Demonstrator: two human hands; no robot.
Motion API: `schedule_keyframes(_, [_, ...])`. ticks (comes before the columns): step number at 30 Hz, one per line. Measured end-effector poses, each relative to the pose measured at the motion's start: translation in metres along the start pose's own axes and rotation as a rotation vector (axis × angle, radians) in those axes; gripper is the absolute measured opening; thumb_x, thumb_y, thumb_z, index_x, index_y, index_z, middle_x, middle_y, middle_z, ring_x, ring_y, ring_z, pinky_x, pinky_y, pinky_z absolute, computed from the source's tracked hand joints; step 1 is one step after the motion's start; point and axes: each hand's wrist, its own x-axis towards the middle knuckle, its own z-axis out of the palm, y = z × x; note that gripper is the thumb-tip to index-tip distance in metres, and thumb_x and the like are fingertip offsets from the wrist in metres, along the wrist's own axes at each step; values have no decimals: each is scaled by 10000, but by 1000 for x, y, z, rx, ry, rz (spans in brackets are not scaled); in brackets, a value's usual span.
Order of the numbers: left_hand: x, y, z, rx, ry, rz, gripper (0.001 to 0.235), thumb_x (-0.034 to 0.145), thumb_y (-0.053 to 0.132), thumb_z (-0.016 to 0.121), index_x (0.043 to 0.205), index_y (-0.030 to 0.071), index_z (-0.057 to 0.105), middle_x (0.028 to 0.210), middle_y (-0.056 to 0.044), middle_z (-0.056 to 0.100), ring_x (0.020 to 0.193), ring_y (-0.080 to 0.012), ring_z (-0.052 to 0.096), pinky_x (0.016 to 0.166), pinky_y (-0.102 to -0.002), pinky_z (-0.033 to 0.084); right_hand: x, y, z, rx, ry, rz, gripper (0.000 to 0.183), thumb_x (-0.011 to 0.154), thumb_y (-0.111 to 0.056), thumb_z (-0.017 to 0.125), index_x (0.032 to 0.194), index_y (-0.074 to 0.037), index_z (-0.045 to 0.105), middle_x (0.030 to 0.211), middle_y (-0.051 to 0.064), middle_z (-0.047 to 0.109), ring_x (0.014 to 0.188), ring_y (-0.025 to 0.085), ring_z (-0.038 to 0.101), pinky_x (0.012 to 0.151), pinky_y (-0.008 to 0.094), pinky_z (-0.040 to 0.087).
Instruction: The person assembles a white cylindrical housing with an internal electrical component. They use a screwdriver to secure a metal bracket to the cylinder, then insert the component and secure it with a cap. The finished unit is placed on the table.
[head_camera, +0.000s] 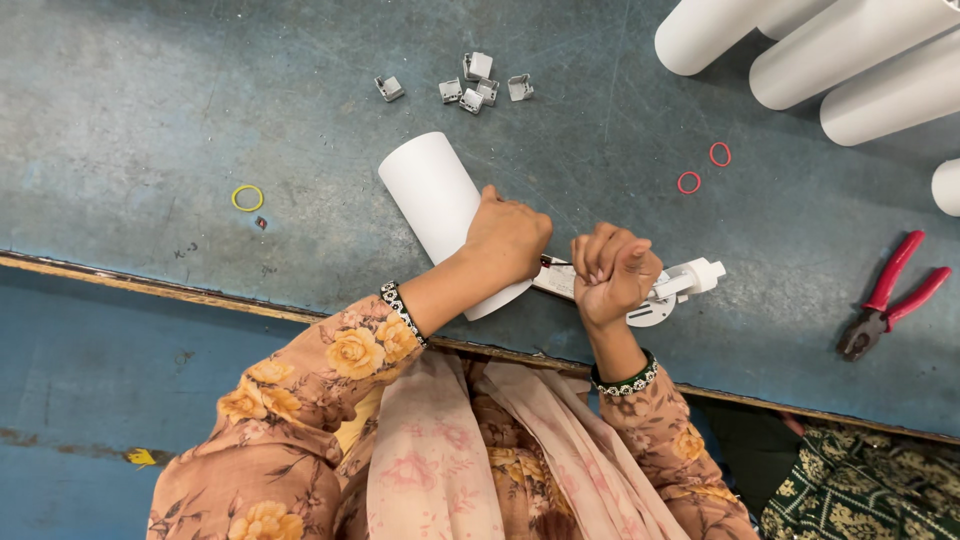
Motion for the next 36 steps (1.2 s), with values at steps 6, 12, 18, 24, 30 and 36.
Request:
schedule_keyframes(6, [-1,0,-1,-24,-34,-8,99,745,133,734,826,79,756,881,-136,745,881,-266,706,920,-460,375,-3,4,-3,-4,2,24,593,1127,-432,467,676,-58,374,620,34,344,488,100,256,483,270,223])
schedule_keyframes(12, [2,1,-2,-12,-16,-14,122,746,142,743,850,79,756,906,-140,746,894,-264,713,913,-460,376,-3,10,-5,-5,-28,20,583,1121,-428,482,681,-62,372,630,33,344,516,103,263,486,266,225])
schedule_keyframes(18, [2,1,-1,-19,-25,-20,128,729,138,747,842,78,757,902,-134,744,900,-259,710,913,-457,376,-3,2,-3,33,7,46,592,1124,-444,464,678,-66,370,621,28,339,498,92,257,485,261,226])
schedule_keyframes(24, [3,0,2,-22,-28,2,89,742,124,738,817,81,757,866,-134,742,863,-256,709,901,-462,379,-2,-2,-6,17,14,25,592,1130,-431,449,675,-62,366,616,27,326,497,100,251,484,269,225])
schedule_keyframes(30, [1,0,1,-6,13,3,114,712,140,753,807,76,751,859,-139,737,849,-263,704,885,-460,384,-2,2,-3,17,2,13,589,1136,-416,444,674,-59,366,617,24,329,498,104,256,486,267,227])
schedule_keyframes(36, [2,1,1,-27,-14,2,123,719,148,756,818,77,751,862,-134,741,860,-266,707,902,-468,382,-4,3,-6,-3,-12,14,579,1135,-404,456,676,-60,378,619,26,341,507,96,267,484,259,237])
